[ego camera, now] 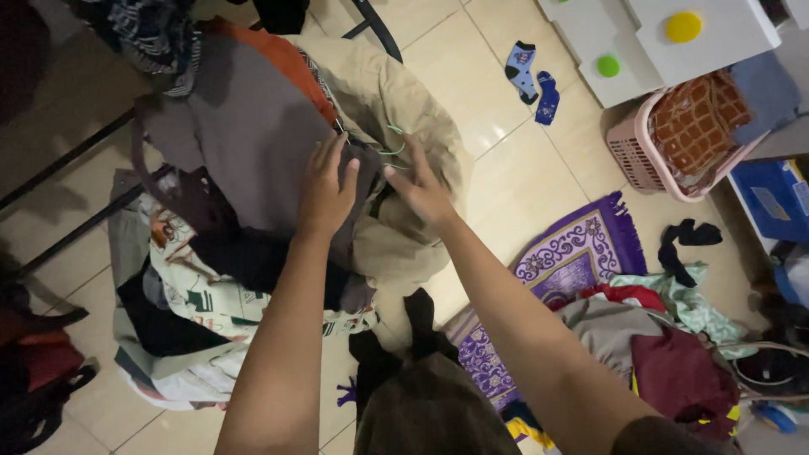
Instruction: Hanging and organizing various shirts, jackets, and clothing items on a garment rack in a room.
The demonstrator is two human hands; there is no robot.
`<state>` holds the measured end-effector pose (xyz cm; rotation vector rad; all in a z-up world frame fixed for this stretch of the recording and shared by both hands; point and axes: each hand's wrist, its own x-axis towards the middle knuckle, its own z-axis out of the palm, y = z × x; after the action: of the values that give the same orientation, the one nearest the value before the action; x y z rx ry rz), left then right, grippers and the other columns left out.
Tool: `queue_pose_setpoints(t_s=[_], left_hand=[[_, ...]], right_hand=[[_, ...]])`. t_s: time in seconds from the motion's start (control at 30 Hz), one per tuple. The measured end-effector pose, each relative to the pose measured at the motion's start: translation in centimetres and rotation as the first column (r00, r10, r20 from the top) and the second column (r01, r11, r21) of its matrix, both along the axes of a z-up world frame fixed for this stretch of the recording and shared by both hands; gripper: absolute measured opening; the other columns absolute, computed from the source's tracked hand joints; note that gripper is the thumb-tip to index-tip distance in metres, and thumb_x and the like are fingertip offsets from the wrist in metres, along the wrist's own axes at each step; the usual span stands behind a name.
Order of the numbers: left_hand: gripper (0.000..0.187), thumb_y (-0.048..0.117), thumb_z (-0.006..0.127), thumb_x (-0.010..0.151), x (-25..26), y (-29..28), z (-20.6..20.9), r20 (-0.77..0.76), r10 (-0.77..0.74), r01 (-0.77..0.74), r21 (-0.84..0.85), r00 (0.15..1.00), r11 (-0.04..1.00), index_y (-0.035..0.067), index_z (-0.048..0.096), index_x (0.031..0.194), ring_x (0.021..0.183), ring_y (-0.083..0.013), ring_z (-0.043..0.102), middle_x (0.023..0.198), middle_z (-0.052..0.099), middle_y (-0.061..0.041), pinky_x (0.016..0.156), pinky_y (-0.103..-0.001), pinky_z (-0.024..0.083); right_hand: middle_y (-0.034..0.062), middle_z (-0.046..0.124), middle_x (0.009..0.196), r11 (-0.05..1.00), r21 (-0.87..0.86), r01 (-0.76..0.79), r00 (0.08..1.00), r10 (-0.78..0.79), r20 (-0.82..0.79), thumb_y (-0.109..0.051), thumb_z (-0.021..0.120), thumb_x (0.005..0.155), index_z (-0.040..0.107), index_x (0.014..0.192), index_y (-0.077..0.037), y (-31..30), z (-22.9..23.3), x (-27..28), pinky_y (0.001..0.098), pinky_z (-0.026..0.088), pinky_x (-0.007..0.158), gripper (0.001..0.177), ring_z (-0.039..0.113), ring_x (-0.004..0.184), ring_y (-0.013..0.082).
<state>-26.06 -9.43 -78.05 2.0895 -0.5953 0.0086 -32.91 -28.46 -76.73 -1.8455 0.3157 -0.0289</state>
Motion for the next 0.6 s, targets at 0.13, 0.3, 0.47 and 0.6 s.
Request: queue_pose_setpoints(t_s=[0.13, 0.3, 0.47, 0.6], left_hand=[[0.057, 0.028, 0.058, 0.105, 0.9, -0.7, -1.9, -0.039, -0.002, 0.01, 0.21, 0.999, 0.978, 0.006, 0.041, 0.155, 0.147, -0.0492, 0.032, 0.161, 0.039, -0.022, 0.119, -0.054, 0.031], [0.082, 0.028, 0.065, 0.089, 1.9, -1.8, 0.0, -0.198, 0.03, 0.104, 0.629, 0.98, 0.77, 0.021, 0.027, 0.162, 0.147, -0.0458, 0.023, 0.17, 0.026, -0.008, 0.106, -0.067, 0.021], [0.04, 0.027, 0.068, 0.092, 2.4, -1.5, 0.3, 0.046, -0.046, -0.006, 0.768, 0.998, 0.64, 0.02, 0.067, 0.132, 0.129, -0.0347, 0.046, 0.14, 0.057, -0.007, 0.114, -0.061, 0.021], [0.025, 0.029, 0.066, 0.097, 2.8, -0.6, 2.0, 0.146, -0.021, -0.092, 0.723, 0.989, 0.685, 0.016, 0.075, 0.118, 0.123, -0.0358, 0.048, 0.124, 0.065, -0.007, 0.113, -0.061, 0.024]], right_hand=[[0.0174, 0.037, 0.161, 0.997, 0.028, 0.067, 0.975, -0.06, -0.214, -0.03, 0.072, 0.094, 0.022, 0.162, -0.012, 0.4, -0.8, 1.6, 0.0375, 0.043, 0.109, 0.086, 0.058, 0.128, 0.0291], [0.0152, 0.046, 0.155, 0.997, 0.03, 0.067, 0.983, -0.061, -0.172, -0.021, 0.079, 0.093, 0.022, 0.162, -0.008, -0.2, -7.0, 2.8, 0.0353, 0.038, 0.114, 0.09, 0.046, 0.139, 0.0224], [0.0079, 0.06, 0.128, 0.881, 0.415, 0.229, 0.973, -0.216, -0.078, -0.004, 0.071, 0.091, 0.037, 0.156, -0.004, -0.8, -8.1, 3.2, 0.0313, 0.048, 0.102, 0.073, 0.058, 0.118, 0.0175], [0.0048, 0.062, 0.121, 0.935, 0.318, 0.156, 0.984, -0.174, 0.029, -0.005, 0.065, 0.099, 0.033, 0.156, -0.006, 0.0, -7.3, 1.2, 0.0287, 0.049, 0.1, 0.066, 0.06, 0.113, 0.0148]])
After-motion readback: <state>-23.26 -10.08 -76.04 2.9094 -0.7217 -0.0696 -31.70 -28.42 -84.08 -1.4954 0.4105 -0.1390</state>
